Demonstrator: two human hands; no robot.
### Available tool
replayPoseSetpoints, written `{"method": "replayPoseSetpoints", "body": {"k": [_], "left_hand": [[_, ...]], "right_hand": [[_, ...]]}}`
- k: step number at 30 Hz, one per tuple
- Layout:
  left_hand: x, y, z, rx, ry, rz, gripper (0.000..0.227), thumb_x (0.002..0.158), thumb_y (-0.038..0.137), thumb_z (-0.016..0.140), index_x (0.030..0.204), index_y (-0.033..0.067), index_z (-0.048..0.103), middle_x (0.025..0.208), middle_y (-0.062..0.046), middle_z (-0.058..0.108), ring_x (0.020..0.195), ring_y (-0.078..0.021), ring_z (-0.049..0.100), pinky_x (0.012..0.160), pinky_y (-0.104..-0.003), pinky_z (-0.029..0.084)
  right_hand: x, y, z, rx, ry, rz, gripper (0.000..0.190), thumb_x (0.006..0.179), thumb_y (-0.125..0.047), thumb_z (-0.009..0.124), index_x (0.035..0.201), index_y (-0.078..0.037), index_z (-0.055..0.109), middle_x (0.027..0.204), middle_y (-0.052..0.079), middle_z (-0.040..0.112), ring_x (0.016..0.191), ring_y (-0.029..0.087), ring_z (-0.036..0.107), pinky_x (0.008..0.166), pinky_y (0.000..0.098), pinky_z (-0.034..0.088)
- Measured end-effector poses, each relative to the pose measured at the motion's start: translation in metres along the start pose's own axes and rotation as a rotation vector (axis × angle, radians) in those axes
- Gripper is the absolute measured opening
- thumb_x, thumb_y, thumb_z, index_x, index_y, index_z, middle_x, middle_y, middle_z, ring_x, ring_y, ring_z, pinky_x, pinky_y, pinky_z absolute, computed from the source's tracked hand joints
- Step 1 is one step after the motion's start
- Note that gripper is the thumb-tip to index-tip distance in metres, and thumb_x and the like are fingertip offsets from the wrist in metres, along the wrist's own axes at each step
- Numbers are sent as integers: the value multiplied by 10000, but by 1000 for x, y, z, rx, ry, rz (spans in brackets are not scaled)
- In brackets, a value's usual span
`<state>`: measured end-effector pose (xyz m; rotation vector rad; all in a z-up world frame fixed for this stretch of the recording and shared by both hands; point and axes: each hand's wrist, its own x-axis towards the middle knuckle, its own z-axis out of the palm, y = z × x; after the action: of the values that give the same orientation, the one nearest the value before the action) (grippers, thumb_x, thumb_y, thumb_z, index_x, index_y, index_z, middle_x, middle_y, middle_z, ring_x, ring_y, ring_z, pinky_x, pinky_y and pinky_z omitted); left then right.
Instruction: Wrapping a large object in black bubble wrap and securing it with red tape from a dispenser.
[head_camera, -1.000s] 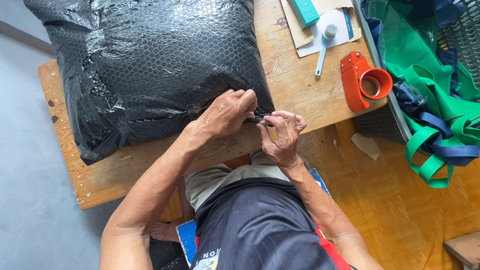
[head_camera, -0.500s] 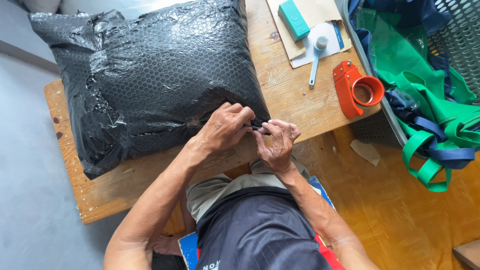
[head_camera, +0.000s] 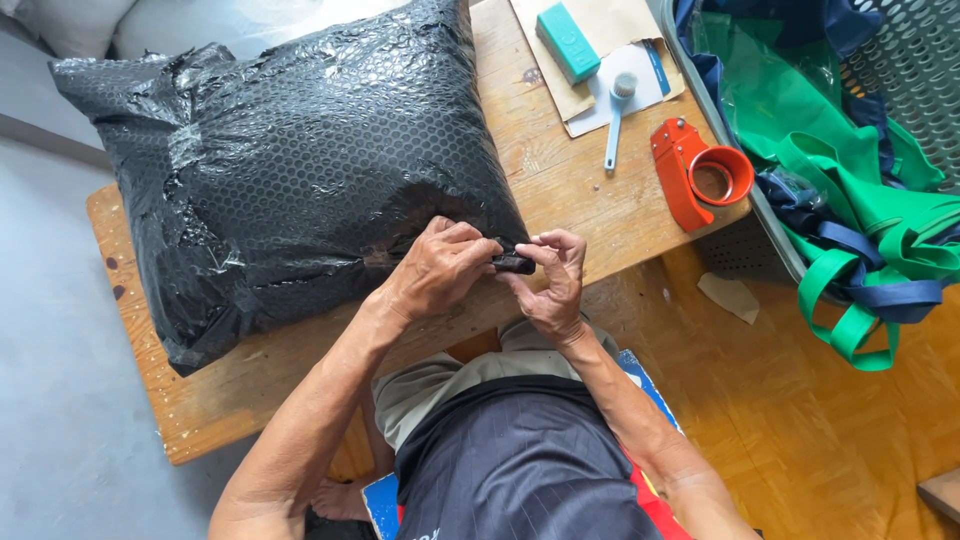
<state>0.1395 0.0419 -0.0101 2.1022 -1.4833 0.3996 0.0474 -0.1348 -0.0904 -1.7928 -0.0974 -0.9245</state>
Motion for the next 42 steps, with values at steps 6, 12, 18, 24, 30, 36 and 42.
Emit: {"method": "replayPoseSetpoints", "body": {"k": [6, 12, 18, 24, 30, 36, 42], "left_hand": [[-6, -1, 2, 12, 33, -7, 345, 1029, 219, 598, 1334, 60, 634, 753, -27, 675, 879, -203, 674, 795, -354, 533], [-1, 7, -3, -9, 111, 36, 350, 1041, 176, 567, 1361, 60, 650, 701, -2, 628, 910, -201, 667, 824, -352, 547], [7, 17, -17, -21, 156, 104, 300, 1059, 156, 543, 1298, 47, 689, 742, -19, 693, 1065, -216, 708, 912, -376, 555], [10, 15, -16, 25, 89, 155, 291, 1067, 140, 496, 1275, 73, 687, 788, -16, 703, 973, -174, 739, 932, -361, 512], [1, 1, 2, -29, 29, 64, 430, 1027, 121, 557, 1449, 40, 562, 804, -58, 737, 869, -193, 772, 853, -362, 518], [-1, -5, 12, 71, -4, 70, 406, 1023, 165, 557, 1423, 103, 593, 872, -4, 730, 835, -151, 753, 801, -331, 492], [9, 4, 2, 107, 27, 38, 400, 1046, 197, 533, 1434, 124, 595, 885, 2, 664, 825, -172, 713, 816, -321, 492]], "right_hand": [[0, 5, 1, -18, -30, -6, 343, 814, -202, 899, 1115, -129, 750, 1185, 129, 519, 965, 280, 675, 866, 386, 566], [3, 13, -4, -33, -48, -93, 365, 781, -183, 919, 1115, -141, 778, 1196, 160, 539, 990, 288, 646, 896, 402, 552], [0, 11, 1, 90, -40, -44, 383, 798, -117, 900, 1149, -129, 747, 1190, 169, 538, 1021, 291, 654, 892, 407, 567], [-4, 25, 1, 79, -66, -51, 292, 817, -109, 881, 1094, -124, 790, 1206, 158, 524, 1054, 262, 634, 910, 366, 551], [2, 14, 1, 141, -55, 18, 265, 826, -136, 884, 1075, -127, 792, 1231, 160, 507, 1098, 281, 626, 931, 381, 549], [-1, 8, 6, 113, -8, 93, 146, 877, -133, 837, 1006, -111, 773, 1158, 159, 535, 1078, 282, 631, 913, 366, 540], [0, 3, 9, 107, 31, 125, 102, 900, -136, 817, 980, -115, 756, 1154, 151, 543, 1079, 272, 598, 934, 371, 519]]}}
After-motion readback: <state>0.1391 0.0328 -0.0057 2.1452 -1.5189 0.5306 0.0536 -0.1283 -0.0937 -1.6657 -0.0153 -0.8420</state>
